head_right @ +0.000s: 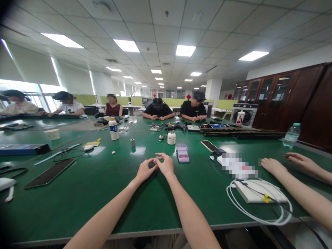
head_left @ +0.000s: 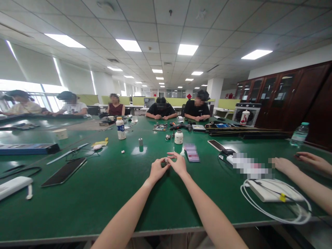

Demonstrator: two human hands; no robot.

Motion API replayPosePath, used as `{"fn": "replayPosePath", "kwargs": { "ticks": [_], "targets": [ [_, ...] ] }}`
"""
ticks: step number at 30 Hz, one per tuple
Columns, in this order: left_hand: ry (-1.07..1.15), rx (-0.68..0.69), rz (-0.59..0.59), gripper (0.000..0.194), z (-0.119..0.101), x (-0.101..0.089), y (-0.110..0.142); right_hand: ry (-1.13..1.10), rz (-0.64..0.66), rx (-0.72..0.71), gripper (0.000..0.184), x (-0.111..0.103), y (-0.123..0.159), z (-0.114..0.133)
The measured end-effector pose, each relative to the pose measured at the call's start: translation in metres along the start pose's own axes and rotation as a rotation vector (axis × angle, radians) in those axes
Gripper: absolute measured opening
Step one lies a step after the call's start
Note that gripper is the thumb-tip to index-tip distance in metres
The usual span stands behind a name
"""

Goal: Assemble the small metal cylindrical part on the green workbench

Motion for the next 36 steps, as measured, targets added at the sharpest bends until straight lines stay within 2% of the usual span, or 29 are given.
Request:
{"fn": "replayPosePath", "kwargs": {
  "ticks": [5,7,9,10,13,16,20,25,30,32,36],
  "targets": [
    [-0.036,0.005,0.013,0.031,-0.004,-0.003,0.002,0.103,-0.001,0.018,0.015,0.004,-0.010,0.008],
    [-0.057,-0.006,0.006,0.033,-0.004,-0.003,0.002,0.019,-0.055,0.026,0.011,-0.007,-0.018,0.005],
    [-0.068,-0.017,-0.002,0.036,-0.003,-0.003,0.002,-0.096,-0.112,0.038,0.022,-0.026,-0.025,-0.004],
    [-0.068,-0.020,-0.006,0.038,-0.002,-0.003,0.002,-0.135,-0.097,0.046,0.028,-0.035,-0.027,-0.011],
    [-0.045,-0.025,-0.013,0.044,0.001,-0.001,0.001,-0.193,0.108,0.151,0.044,-0.054,-0.025,-0.043],
    [-0.020,-0.023,-0.034,0.051,0.003,-0.001,0.000,-0.177,0.304,0.314,0.048,-0.063,-0.013,-0.073],
    [0.015,-0.025,-0.034,0.055,0.003,-0.002,0.000,-0.165,0.393,0.418,0.043,-0.068,-0.005,-0.088],
    [0.046,-0.038,-0.002,0.056,0.003,-0.003,0.001,-0.217,0.373,0.360,0.043,-0.077,-0.008,-0.083],
    [0.057,-0.046,0.006,0.046,0.004,-0.002,0.001,-0.173,0.376,0.361,0.046,-0.066,-0.004,-0.082],
    [0.056,-0.045,0.005,0.044,0.005,-0.003,0.002,-0.171,0.305,0.290,0.045,-0.062,-0.008,-0.071],
    [0.060,-0.023,0.038,0.045,0.003,-0.002,0.002,-0.229,0.001,0.056,0.037,-0.057,-0.020,-0.035]
  ]
}}
Point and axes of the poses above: each hand's wrist, its own y-axis away from the middle knuckle, its own x-axis out of the palm, z = x × y, the point moved 6 cm from there along -y, towards the middle knuckle, and after that the axes turned 5 degrees about -z, right-handed, at the moved point
